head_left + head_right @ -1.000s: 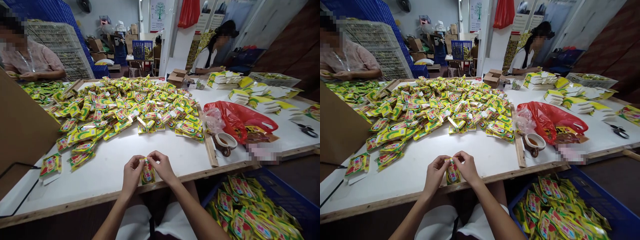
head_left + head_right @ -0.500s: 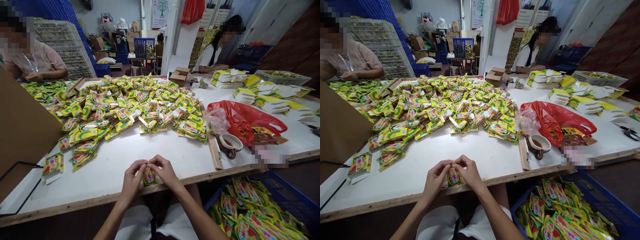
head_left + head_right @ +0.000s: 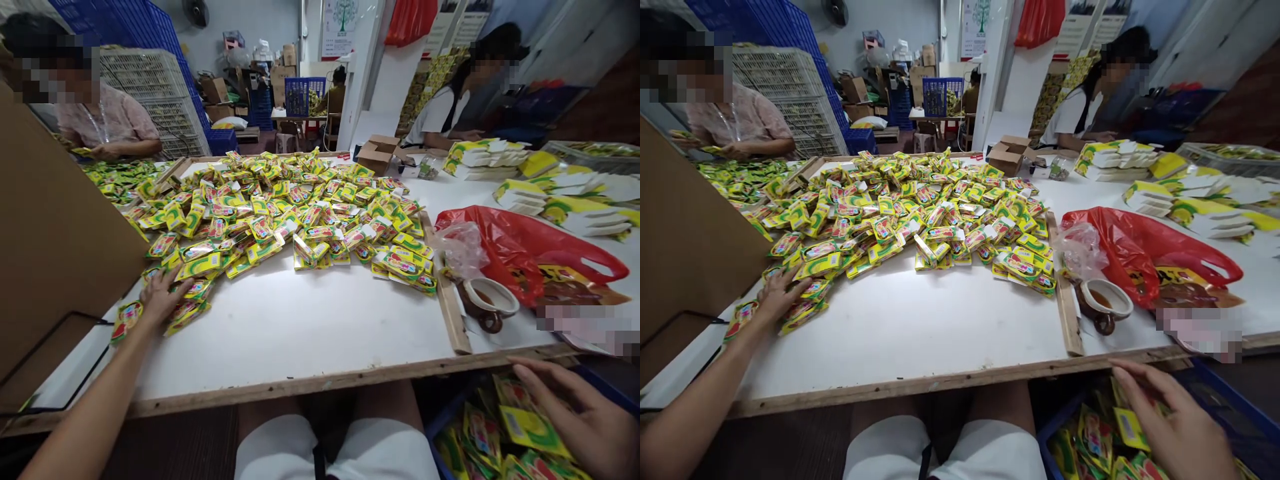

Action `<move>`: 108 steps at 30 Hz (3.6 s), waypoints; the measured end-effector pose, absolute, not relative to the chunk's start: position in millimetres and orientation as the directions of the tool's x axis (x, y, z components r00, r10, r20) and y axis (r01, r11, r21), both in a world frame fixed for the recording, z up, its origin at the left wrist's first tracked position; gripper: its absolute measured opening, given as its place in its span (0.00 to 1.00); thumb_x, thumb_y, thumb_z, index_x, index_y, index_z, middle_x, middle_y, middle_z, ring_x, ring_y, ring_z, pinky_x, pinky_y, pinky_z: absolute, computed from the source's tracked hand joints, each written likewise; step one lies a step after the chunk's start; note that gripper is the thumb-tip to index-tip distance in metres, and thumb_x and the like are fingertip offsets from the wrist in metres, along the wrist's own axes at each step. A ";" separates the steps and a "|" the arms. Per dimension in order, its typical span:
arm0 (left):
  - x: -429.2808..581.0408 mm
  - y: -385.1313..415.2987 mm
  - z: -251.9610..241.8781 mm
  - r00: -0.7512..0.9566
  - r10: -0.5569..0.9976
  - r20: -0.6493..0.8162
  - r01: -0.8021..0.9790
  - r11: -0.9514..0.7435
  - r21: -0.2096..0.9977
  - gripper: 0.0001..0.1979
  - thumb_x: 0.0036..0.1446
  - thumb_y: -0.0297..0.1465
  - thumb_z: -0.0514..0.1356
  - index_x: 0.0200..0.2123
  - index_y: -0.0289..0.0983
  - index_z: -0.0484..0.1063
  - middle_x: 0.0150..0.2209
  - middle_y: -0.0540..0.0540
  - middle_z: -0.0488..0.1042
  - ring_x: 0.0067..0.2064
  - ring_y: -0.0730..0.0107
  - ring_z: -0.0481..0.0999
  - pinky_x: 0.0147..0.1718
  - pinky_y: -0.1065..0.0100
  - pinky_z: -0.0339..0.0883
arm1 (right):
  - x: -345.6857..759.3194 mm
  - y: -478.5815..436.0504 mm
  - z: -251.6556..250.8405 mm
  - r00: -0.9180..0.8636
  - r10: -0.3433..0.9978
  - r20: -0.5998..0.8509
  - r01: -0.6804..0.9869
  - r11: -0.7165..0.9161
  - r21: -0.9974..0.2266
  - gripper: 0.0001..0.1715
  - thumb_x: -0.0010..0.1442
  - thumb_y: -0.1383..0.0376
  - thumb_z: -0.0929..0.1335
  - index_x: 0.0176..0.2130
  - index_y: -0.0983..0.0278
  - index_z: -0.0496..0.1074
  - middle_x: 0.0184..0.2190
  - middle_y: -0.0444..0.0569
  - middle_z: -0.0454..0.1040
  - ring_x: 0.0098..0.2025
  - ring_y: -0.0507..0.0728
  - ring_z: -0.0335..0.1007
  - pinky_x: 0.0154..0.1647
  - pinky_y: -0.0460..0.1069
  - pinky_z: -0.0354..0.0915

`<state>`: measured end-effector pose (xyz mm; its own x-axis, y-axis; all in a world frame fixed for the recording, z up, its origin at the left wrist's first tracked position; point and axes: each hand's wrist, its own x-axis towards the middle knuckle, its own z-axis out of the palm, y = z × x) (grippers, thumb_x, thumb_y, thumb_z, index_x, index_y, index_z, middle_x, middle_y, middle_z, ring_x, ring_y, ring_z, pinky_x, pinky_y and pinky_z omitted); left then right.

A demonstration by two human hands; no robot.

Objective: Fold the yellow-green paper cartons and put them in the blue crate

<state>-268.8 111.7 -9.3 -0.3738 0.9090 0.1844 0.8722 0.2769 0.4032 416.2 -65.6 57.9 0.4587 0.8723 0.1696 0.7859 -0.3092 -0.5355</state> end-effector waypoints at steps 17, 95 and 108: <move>-11.6 64.0 -26.7 0.007 0.997 0.074 0.593 -0.064 0.803 0.21 0.61 0.40 0.49 0.56 0.42 0.61 0.57 0.39 0.64 0.62 0.56 0.57 0.60 0.45 0.45 | 152.8 41.0 4.9 -0.352 0.922 0.161 0.574 0.348 -0.741 0.28 0.52 0.66 0.71 0.53 0.59 0.67 0.52 0.54 0.67 0.55 0.64 0.60 0.56 0.60 0.57; 28.7 23.5 12.8 0.413 0.883 0.224 0.585 -0.446 0.678 0.18 0.54 0.24 0.56 0.48 0.44 0.68 0.55 0.41 0.61 0.57 0.56 0.59 0.53 0.52 0.59 | 190.6 10.7 8.8 -0.267 0.964 -0.003 0.370 0.099 -0.924 0.23 0.53 0.73 0.66 0.48 0.58 0.63 0.40 0.47 0.75 0.41 0.58 0.72 0.43 0.52 0.65; 34.3 5.2 12.1 0.129 0.991 -0.030 0.048 0.024 0.999 0.20 0.57 0.34 0.56 0.52 0.41 0.56 0.39 0.45 0.76 0.41 0.66 0.76 0.39 0.66 0.70 | 195.6 9.8 2.7 -0.137 0.985 0.101 0.074 0.112 -0.991 0.17 0.59 0.65 0.64 0.49 0.59 0.62 0.40 0.47 0.71 0.40 0.54 0.72 0.43 0.50 0.67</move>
<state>34.3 5.2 12.1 0.1295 0.9911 -0.0304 0.0484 0.0243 0.9985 195.6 9.8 2.7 -0.1371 0.9853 0.1014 0.0742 0.1123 -0.9909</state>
